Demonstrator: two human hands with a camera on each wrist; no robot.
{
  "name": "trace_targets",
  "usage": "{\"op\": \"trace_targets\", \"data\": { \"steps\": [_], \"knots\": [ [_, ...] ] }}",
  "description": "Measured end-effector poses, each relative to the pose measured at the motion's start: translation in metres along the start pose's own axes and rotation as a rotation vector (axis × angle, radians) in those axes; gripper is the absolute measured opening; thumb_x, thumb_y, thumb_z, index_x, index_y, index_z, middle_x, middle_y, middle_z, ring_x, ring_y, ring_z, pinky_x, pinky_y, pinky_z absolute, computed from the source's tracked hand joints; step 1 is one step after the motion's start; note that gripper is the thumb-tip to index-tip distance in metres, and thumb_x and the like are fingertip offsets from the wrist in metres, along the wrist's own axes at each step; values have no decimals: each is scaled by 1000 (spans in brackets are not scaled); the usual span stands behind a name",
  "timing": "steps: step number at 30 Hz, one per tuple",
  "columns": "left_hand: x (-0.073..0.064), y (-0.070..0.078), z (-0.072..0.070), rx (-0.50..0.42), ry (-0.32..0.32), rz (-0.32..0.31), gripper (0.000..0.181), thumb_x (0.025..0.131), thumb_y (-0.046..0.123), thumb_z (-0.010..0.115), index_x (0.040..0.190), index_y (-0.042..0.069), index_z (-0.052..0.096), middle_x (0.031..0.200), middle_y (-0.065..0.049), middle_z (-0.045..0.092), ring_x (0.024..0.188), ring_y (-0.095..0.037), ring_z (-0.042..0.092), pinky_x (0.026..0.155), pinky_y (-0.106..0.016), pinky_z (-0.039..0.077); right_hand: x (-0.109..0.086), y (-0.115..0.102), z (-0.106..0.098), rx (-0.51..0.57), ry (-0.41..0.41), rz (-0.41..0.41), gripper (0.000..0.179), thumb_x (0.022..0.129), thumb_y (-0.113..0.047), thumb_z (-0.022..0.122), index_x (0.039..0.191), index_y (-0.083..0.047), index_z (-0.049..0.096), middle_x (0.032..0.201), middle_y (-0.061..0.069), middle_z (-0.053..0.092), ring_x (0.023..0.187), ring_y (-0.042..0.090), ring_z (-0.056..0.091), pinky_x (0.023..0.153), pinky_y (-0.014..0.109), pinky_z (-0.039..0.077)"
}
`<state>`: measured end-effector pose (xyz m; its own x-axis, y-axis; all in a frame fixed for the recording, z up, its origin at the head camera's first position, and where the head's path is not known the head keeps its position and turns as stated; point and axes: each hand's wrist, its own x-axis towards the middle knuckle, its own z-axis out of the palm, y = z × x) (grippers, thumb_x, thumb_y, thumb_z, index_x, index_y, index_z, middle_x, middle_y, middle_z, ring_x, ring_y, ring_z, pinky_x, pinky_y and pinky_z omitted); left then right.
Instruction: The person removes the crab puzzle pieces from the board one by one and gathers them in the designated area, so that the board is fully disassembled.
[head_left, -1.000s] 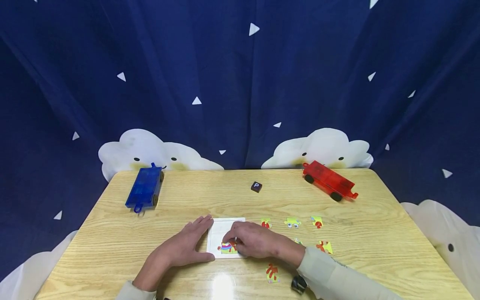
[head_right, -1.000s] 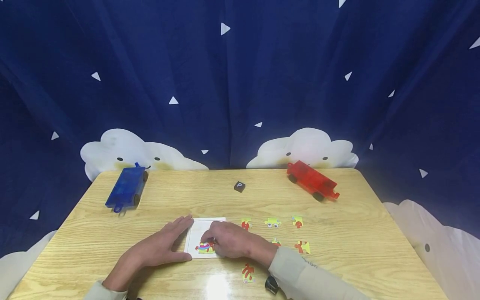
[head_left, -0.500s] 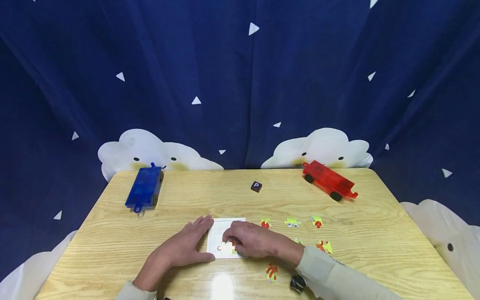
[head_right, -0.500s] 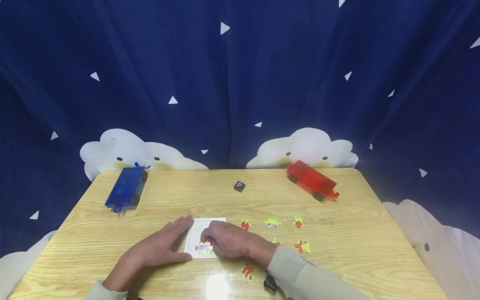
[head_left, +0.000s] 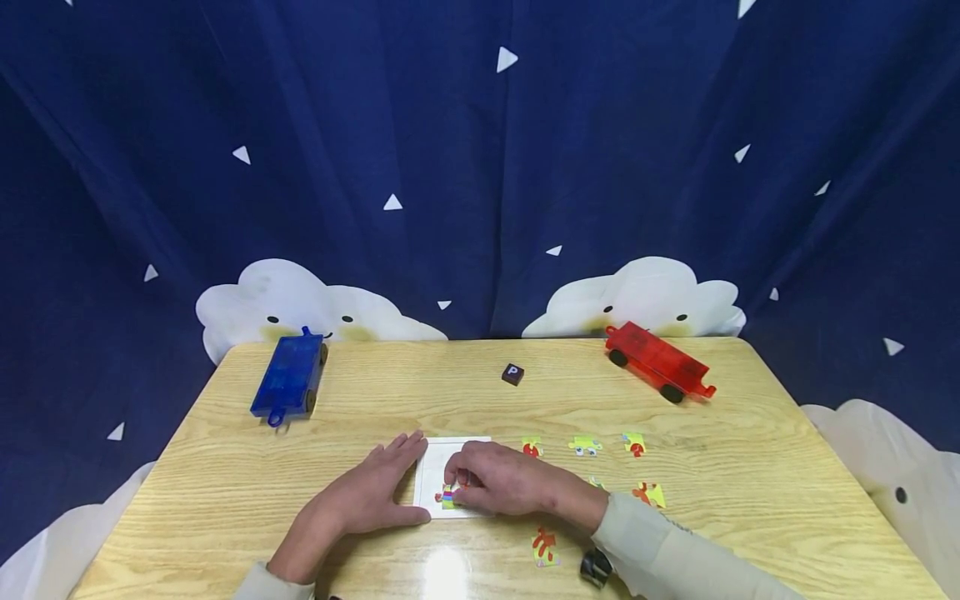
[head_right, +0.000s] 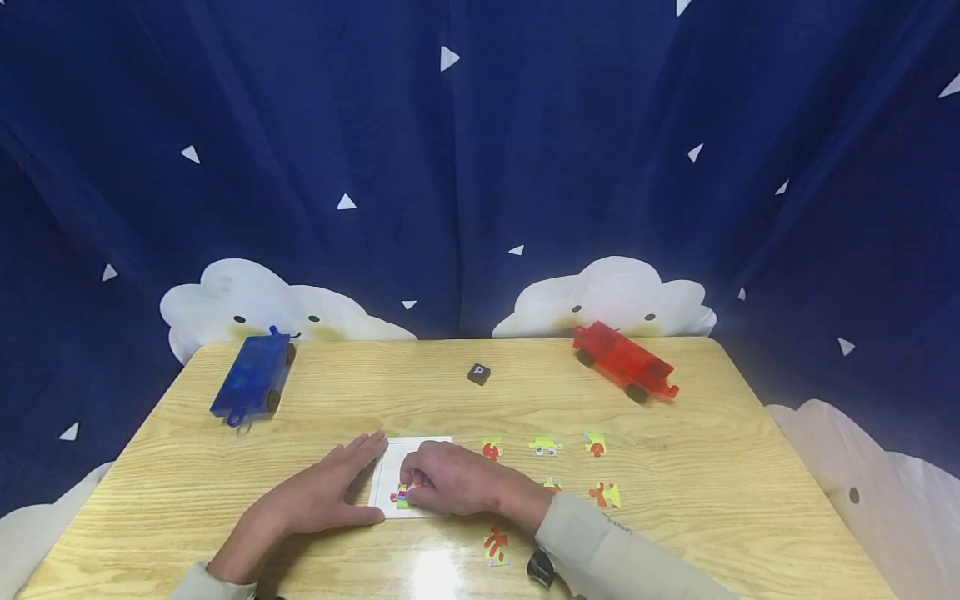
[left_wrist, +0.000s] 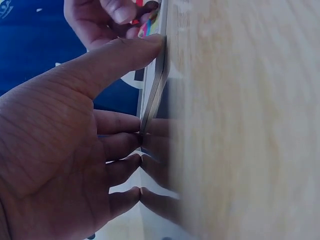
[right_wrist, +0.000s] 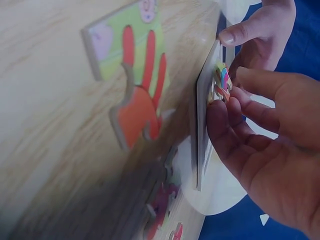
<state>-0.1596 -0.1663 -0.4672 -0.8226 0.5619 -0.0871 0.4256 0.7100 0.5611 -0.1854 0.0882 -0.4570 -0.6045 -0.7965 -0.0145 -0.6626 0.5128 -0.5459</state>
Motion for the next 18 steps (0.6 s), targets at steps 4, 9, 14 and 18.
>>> {"op": "trace_targets", "data": {
  "steps": [4, 9, 14, 18],
  "knots": [
    [-1, 0, 0, 1, 1, 1, 98, 86, 46, 82, 155, -6, 37, 163, -22, 31, 150, -42, 25, 118, -60, 21, 3, 1, 2, 55, 28, -11, 5, 101, -15, 65, 101, -17, 70, 84, -14, 54, 76, 0, 49, 72, 18, 43],
    [-1, 0, 1, 1, 1, 5, 97, 86, 46, 82, 155, -6, 37, 163, -23, 31, 150, -43, 26, 118, -61, 21, 5, 3, 4, 129, 67, -28, 14, 96, -2, 64, 95, -14, 69, 81, -14, 56, 72, -1, 50, 69, 18, 44],
    [0, 0, 0, -8, 3, 5, 97, 86, 46, 82, 155, -7, 37, 163, -23, 31, 150, -43, 26, 118, -61, 21, 6, 4, 5, 157, 81, -50, 13, 94, 0, 66, 92, -13, 67, 78, -14, 55, 71, -3, 50, 68, 17, 45],
    [0, 0, 0, -13, 6, 5, 97, 86, 45, 82, 155, -7, 38, 163, -23, 32, 150, -43, 26, 117, -61, 21, 6, 3, 4, 154, 83, -49, 12, 95, -2, 67, 92, -13, 67, 77, -14, 55, 70, -3, 50, 67, 17, 45]
  ]
}}
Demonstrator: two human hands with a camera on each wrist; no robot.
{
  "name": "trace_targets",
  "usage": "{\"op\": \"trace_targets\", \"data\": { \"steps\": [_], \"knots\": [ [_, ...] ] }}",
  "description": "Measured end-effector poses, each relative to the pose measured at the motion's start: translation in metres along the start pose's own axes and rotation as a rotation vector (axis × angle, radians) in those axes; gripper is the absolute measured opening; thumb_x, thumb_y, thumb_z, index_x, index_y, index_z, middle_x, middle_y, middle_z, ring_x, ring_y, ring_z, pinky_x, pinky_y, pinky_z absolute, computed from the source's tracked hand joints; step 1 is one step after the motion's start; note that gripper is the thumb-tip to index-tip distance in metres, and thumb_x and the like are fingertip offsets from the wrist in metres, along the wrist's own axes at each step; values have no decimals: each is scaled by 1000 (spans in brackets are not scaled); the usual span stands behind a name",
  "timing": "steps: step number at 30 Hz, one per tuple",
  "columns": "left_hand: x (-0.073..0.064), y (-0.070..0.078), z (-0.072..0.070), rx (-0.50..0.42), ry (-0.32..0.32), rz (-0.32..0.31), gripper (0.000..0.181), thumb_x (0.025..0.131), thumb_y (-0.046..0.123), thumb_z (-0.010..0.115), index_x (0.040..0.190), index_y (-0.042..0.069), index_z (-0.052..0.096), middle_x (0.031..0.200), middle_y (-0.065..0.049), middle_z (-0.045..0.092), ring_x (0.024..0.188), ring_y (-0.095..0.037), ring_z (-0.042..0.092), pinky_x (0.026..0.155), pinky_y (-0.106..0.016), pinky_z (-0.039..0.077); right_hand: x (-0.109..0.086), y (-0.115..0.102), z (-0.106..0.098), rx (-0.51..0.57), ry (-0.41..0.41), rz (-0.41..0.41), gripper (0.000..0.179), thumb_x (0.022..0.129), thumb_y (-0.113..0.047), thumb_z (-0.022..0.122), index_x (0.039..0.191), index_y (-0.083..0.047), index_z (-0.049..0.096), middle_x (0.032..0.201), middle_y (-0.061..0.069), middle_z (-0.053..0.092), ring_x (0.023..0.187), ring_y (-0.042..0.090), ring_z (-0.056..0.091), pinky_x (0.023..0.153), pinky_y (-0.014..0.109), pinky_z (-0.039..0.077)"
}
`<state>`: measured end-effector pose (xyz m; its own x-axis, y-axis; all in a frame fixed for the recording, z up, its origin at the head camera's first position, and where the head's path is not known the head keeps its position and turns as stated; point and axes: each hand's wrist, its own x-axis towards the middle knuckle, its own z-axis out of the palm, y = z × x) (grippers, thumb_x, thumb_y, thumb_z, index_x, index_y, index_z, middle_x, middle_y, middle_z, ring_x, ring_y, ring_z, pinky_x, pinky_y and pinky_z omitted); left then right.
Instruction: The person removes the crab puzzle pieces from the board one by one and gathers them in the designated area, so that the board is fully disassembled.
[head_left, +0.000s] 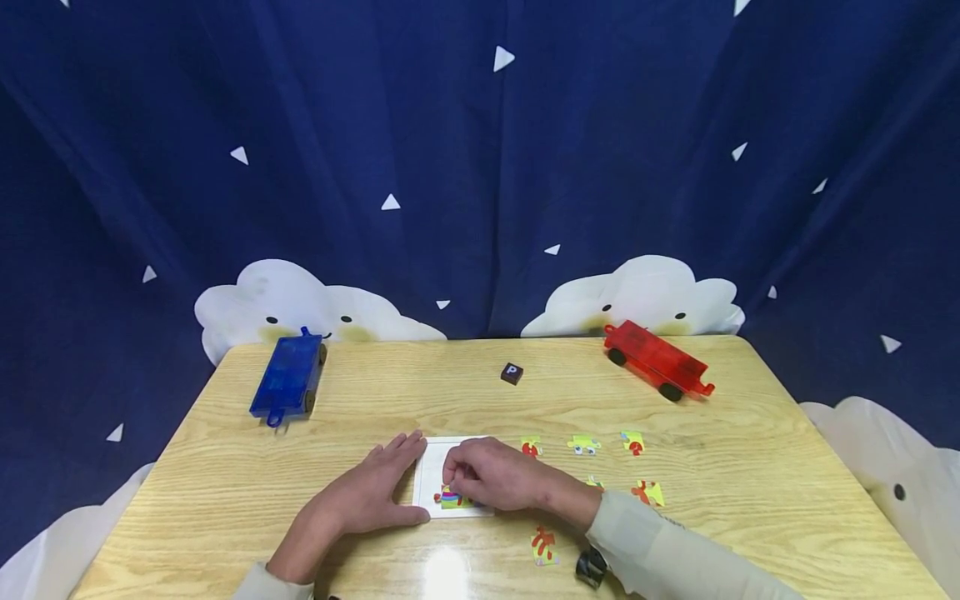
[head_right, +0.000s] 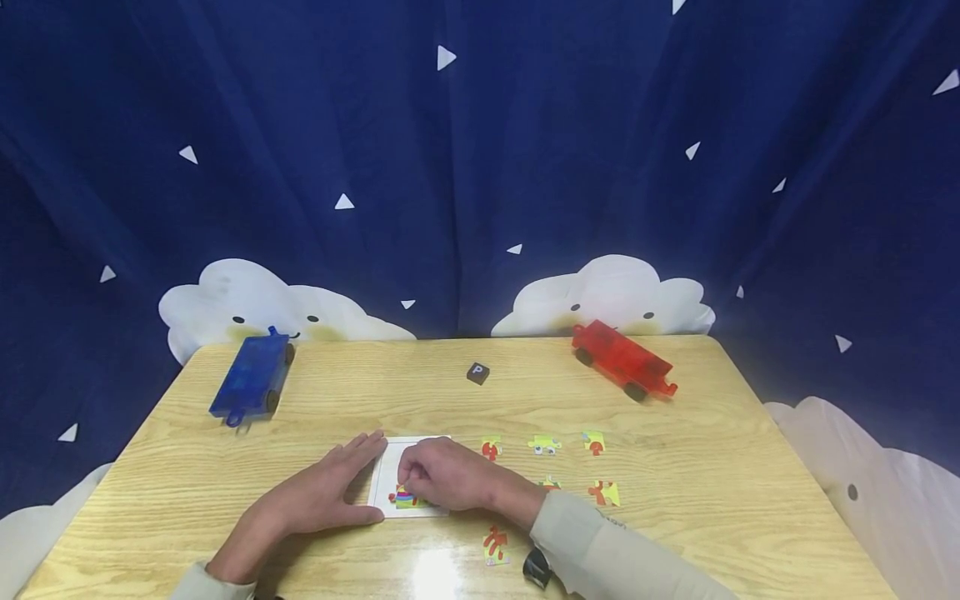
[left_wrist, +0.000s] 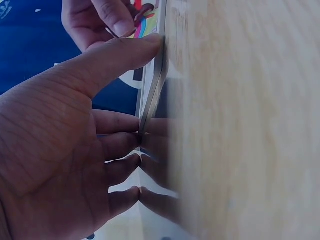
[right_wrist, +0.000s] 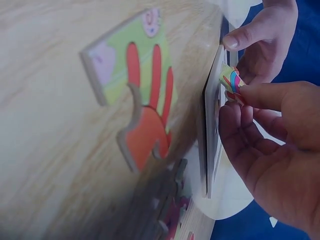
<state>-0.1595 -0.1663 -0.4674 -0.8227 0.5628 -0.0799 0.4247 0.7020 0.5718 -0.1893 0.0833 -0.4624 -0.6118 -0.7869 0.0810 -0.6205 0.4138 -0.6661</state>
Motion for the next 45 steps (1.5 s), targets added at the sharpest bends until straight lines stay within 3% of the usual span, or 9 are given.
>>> {"op": "trace_targets", "data": {
  "steps": [9, 17, 28, 34, 39, 45],
  "knots": [
    [1, 0, 0, -2, -3, -15, 98, 86, 48, 82, 156, -4, 38, 164, -21, 31, 151, -42, 25, 118, -60, 21, -1, -5, -5, 28, -9, 23, 14, 97, -1, 64, 94, -14, 67, 77, -14, 58, 67, -2, 50, 64, 18, 45],
    [2, 0, 1, -15, -9, -20, 99, 85, 47, 82, 156, -5, 37, 164, -21, 30, 151, -42, 24, 118, -60, 20, -20, -5, -24, 27, 9, -12, 12, 97, -2, 64, 93, -13, 68, 81, -13, 59, 71, -1, 51, 66, 19, 46],
    [2, 1, 0, -20, -23, -34, 100, 85, 48, 82, 157, -4, 35, 165, -20, 28, 152, -40, 22, 119, -59, 18, -77, 5, -56, 46, -17, 101, 14, 101, -9, 65, 92, -20, 67, 82, -14, 59, 71, 1, 53, 67, 24, 49],
    [2, 2, 0, -31, -31, -54, 101, 85, 48, 82, 158, -2, 34, 166, -18, 27, 152, -39, 21, 119, -59, 18, -112, 10, -68, 66, -27, 117, 16, 100, -7, 66, 93, -21, 68, 84, -13, 62, 73, 2, 53, 66, 24, 49],
    [2, 1, 1, -24, -35, -66, 99, 85, 48, 82, 159, 1, 35, 167, -15, 27, 153, -38, 21, 119, -58, 18, -139, 15, -74, 141, -65, 126, 11, 101, -11, 68, 94, -20, 69, 81, -13, 59, 73, 0, 51, 65, 22, 48],
    [2, 0, 1, -27, -34, -62, 99, 85, 48, 82, 159, 0, 35, 166, -16, 28, 152, -39, 21, 119, -59, 18, -163, 22, -72, 201, -119, 194, 8, 102, -15, 67, 96, -20, 69, 79, -16, 56, 73, -2, 50, 64, 21, 46]
  ]
}}
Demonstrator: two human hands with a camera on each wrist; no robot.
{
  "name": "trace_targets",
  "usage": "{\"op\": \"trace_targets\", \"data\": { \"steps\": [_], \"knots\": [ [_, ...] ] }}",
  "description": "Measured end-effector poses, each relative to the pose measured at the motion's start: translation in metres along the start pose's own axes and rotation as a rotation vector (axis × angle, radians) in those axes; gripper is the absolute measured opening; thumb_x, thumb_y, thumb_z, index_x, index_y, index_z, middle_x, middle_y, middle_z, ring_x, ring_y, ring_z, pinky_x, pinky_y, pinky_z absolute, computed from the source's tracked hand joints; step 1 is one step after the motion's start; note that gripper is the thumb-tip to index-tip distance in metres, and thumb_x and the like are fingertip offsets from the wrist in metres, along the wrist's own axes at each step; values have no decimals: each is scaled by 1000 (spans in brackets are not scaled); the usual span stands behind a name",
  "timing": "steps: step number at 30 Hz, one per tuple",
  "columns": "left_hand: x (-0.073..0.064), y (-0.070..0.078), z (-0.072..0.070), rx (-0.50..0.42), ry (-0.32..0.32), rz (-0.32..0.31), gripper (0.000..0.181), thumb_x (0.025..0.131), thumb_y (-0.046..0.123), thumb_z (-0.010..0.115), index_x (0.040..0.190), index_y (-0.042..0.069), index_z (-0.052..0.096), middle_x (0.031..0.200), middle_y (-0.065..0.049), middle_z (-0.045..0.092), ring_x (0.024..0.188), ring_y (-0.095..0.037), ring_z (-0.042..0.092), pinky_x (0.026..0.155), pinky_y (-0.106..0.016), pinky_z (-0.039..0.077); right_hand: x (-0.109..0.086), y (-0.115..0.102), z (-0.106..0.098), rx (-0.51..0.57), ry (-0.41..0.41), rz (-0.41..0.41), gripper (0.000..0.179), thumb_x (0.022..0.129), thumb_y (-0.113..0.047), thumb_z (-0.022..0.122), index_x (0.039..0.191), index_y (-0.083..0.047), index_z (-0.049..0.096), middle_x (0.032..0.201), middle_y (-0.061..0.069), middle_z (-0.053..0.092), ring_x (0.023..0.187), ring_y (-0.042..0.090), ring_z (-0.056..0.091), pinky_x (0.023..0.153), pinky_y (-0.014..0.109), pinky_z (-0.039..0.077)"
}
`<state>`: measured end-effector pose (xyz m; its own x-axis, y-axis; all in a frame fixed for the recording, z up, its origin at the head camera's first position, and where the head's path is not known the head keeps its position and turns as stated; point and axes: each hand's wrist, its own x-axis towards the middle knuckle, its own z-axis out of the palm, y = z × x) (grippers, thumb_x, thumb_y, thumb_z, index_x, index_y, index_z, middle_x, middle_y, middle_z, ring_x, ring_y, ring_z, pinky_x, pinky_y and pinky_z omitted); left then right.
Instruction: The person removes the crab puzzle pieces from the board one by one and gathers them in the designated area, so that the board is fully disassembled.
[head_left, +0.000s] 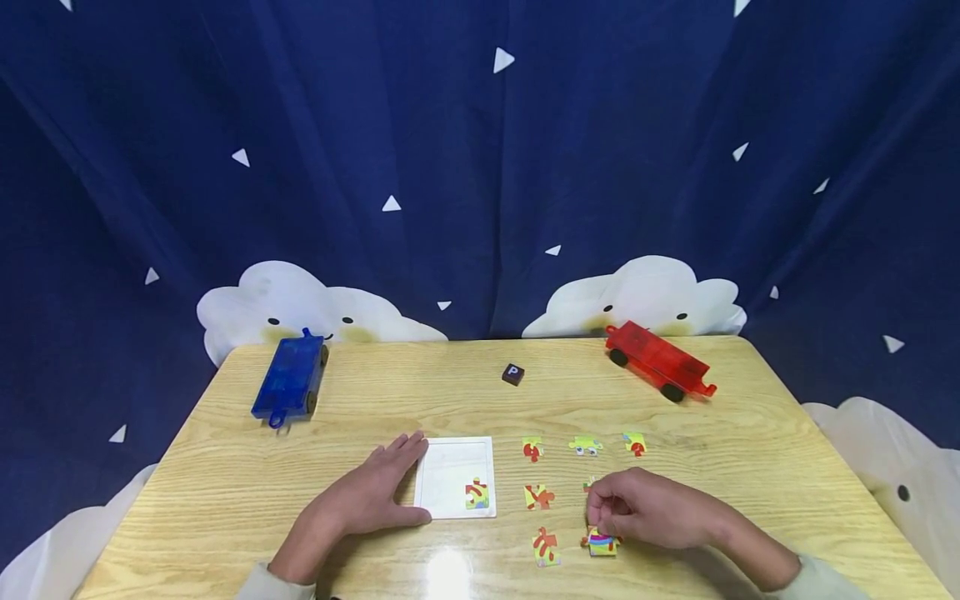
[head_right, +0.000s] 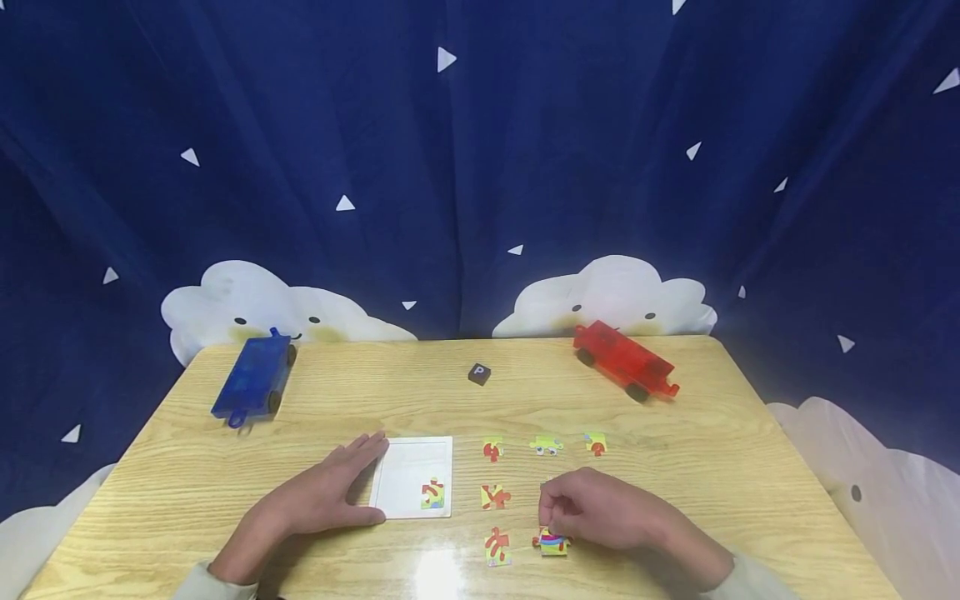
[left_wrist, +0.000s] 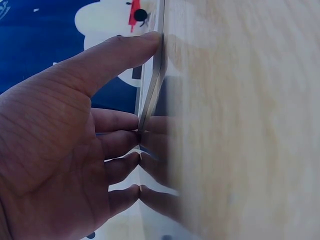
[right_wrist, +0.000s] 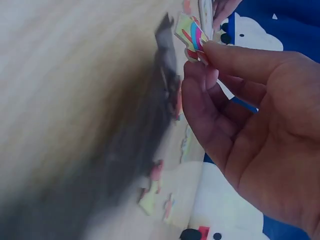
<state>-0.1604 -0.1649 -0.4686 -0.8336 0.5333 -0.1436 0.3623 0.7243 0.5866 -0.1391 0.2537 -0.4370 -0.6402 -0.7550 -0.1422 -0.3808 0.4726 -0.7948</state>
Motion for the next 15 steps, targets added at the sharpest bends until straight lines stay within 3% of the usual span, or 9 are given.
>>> {"op": "trace_targets", "data": {
  "steps": [6, 15],
  "knots": [
    [-1, -1, 0, 6, 0, 15, 100, 86, 48, 82, 158, -1, 35, 166, -18, 28, 152, -39, 22, 119, -59, 18, -10, 10, 8, 57, -37, 18, 6, 102, -16, 66, 99, -20, 69, 84, -13, 60, 77, 0, 54, 68, 23, 48],
    [0, -1, 0, 11, 5, 5, 100, 85, 48, 82, 158, -1, 35, 166, -17, 28, 152, -39, 22, 119, -58, 18, -9, 14, 10, 37, -21, 20, 7, 101, -17, 68, 97, -22, 69, 83, -15, 58, 77, 0, 54, 66, 21, 47]
  ]
}}
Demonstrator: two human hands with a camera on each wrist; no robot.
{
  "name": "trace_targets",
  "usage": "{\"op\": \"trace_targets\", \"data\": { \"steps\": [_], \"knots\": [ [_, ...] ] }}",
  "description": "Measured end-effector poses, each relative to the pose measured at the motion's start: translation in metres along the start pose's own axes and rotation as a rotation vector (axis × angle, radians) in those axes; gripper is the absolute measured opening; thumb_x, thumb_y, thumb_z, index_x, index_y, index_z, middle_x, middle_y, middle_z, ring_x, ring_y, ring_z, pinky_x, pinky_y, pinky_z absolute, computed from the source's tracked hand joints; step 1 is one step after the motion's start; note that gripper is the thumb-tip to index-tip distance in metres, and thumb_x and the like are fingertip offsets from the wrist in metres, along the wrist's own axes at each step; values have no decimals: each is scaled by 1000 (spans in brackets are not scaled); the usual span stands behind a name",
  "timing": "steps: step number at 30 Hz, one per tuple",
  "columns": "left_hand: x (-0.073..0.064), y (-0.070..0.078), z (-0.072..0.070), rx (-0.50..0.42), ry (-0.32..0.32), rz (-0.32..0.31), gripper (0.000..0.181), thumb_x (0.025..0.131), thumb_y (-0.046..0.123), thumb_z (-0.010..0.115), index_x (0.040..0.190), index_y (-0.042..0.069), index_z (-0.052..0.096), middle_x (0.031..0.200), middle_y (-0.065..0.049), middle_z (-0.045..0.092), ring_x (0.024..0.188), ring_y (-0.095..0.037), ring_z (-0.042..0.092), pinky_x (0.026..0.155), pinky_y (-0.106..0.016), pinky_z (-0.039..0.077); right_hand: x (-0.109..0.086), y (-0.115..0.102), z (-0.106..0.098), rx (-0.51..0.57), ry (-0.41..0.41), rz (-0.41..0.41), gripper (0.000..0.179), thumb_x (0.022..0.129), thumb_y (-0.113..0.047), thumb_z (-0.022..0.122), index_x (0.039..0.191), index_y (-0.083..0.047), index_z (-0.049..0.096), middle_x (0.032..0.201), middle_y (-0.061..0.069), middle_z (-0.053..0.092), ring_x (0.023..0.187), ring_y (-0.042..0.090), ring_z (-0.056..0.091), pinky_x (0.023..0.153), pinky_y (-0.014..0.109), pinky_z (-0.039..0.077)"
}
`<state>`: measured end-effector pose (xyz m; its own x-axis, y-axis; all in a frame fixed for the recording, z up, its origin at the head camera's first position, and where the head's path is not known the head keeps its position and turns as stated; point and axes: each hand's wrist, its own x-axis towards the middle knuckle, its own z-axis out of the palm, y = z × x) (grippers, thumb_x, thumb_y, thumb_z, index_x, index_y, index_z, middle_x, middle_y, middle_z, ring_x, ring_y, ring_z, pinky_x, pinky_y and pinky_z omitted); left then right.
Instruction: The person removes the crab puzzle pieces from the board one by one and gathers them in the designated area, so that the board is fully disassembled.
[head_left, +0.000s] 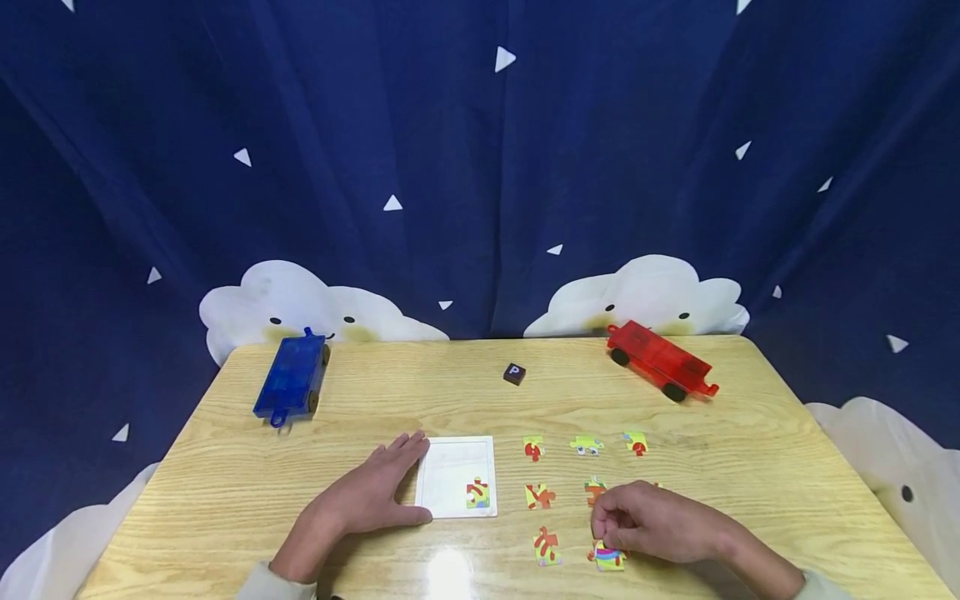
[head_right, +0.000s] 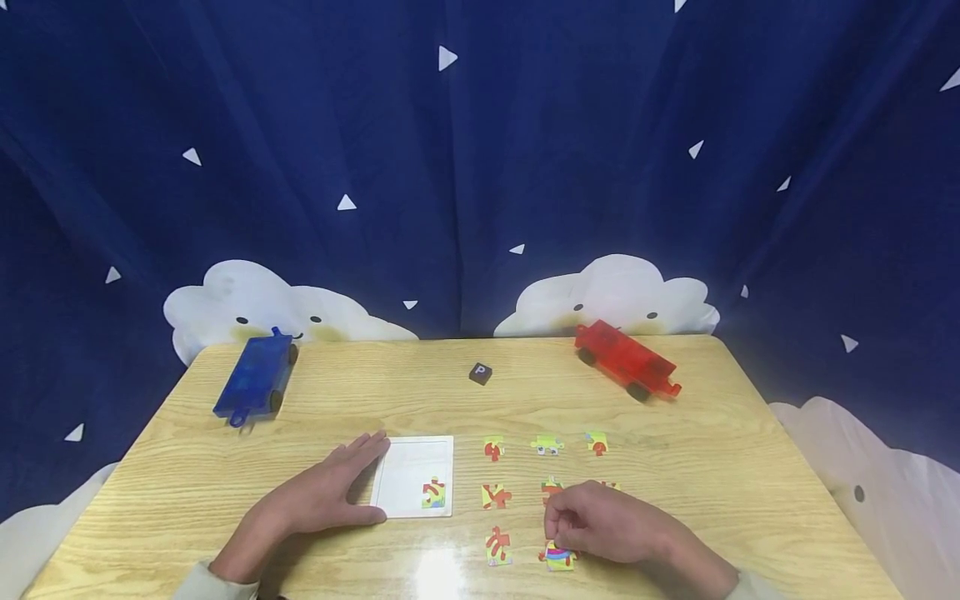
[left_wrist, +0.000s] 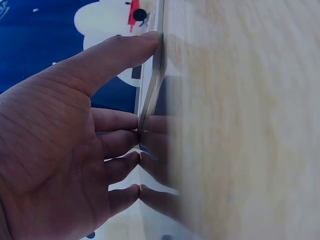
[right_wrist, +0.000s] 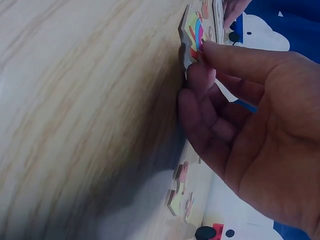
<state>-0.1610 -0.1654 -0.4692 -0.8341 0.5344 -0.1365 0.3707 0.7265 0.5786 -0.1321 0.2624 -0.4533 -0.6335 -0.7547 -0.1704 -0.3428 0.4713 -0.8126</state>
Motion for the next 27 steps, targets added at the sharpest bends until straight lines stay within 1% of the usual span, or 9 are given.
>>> {"op": "trace_targets", "data": {
  "steps": [8, 13, 17, 23, 27],
  "knots": [
    [-1, 3, -1, -10, -5, -5, 101, 84, 48, 83, 158, -2, 35, 166, -18, 28, 152, -39, 22, 119, -59, 18, 0, 1, -1, -19, 7, 34, 6, 103, -21, 66, 98, -23, 68, 87, -13, 61, 79, 1, 55, 69, 23, 48],
    [-1, 3, -1, -13, -6, -9, 101, 84, 48, 83, 158, -1, 35, 166, -17, 28, 152, -39, 21, 119, -59, 18, 1, 2, -1, -32, 26, 30, 9, 102, -16, 66, 97, -23, 68, 86, -14, 61, 78, 1, 55, 68, 22, 47],
    [-1, 3, -2, -14, -3, 1, 101, 84, 48, 83, 158, -2, 35, 166, -18, 28, 152, -40, 22, 119, -59, 18, 1, 2, -2, -44, 39, 30, 13, 102, -12, 65, 97, -23, 68, 86, -13, 61, 77, 1, 54, 68, 22, 48],
    [-1, 2, -1, -4, -2, 13, 100, 85, 49, 82, 158, -2, 35, 165, -19, 28, 152, -39, 22, 119, -59, 18, 1, 1, -2, -30, 46, 45, 10, 102, -14, 66, 96, -22, 68, 84, -14, 61, 76, 1, 54, 66, 22, 47],
    [-1, 1, -1, -1, -3, 6, 100, 86, 49, 81, 158, -1, 35, 166, -17, 28, 153, -38, 21, 119, -58, 18, 0, 0, -2, -20, 58, 37, 12, 100, -12, 67, 93, -21, 68, 82, -14, 59, 74, 2, 53, 64, 21, 45]
  ]
}}
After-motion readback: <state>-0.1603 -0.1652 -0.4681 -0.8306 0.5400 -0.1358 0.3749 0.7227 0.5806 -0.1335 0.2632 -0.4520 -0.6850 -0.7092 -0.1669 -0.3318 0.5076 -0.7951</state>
